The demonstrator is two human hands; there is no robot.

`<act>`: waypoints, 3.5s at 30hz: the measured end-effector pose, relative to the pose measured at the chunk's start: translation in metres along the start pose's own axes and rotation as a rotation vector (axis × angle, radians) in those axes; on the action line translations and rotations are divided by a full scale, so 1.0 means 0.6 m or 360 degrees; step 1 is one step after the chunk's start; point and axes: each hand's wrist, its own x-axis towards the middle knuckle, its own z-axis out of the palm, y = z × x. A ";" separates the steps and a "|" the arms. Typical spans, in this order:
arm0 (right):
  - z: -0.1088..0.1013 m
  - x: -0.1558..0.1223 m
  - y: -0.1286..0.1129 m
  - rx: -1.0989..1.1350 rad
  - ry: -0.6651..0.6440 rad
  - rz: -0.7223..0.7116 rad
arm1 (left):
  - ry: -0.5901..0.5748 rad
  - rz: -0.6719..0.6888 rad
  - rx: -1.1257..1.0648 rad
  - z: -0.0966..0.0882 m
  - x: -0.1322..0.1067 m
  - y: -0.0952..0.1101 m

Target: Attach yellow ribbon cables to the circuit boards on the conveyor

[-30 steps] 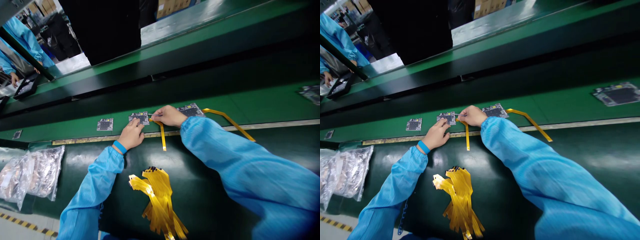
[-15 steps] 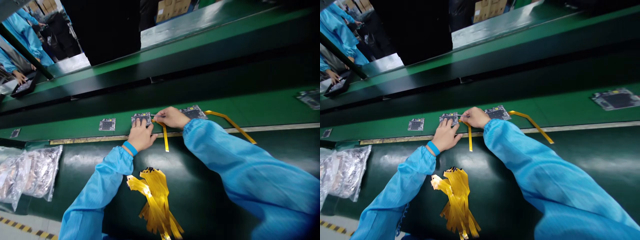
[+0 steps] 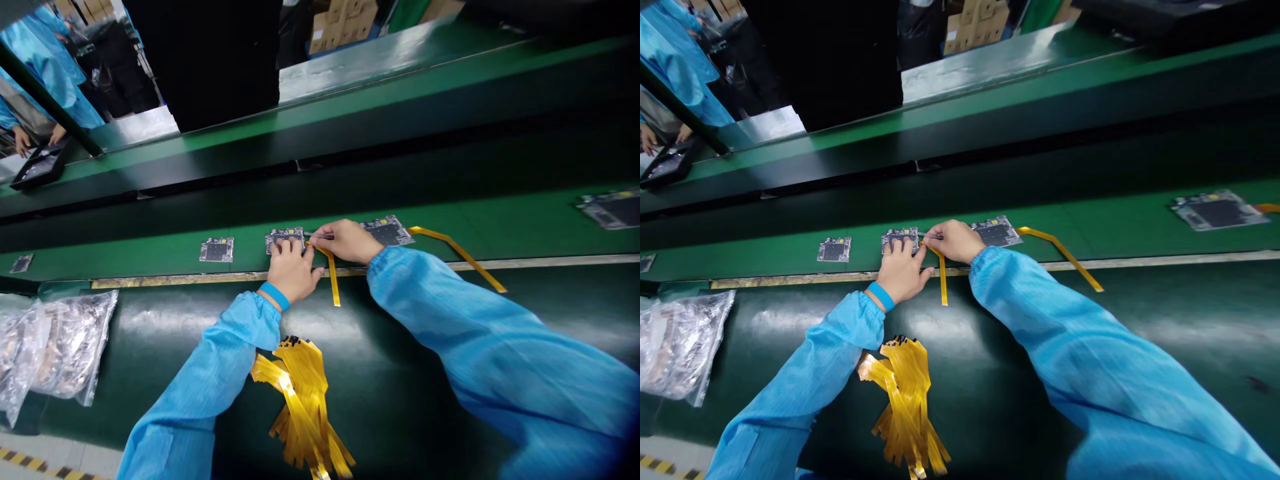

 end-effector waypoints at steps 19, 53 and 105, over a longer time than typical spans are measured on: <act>-0.017 -0.010 0.021 -0.0351 0.0125 -0.0145 | 0.0036 -0.0023 0.0015 0.011 0.018 0.033; 0.117 -0.275 -0.242 -0.0059 -0.0739 -0.0865 | -0.0049 -0.0108 -0.0359 -0.025 -0.090 -0.192; 0.059 -0.014 -0.069 0.0471 0.0107 -0.0042 | -0.0110 -0.0149 -0.0575 -0.020 0.011 -0.143</act>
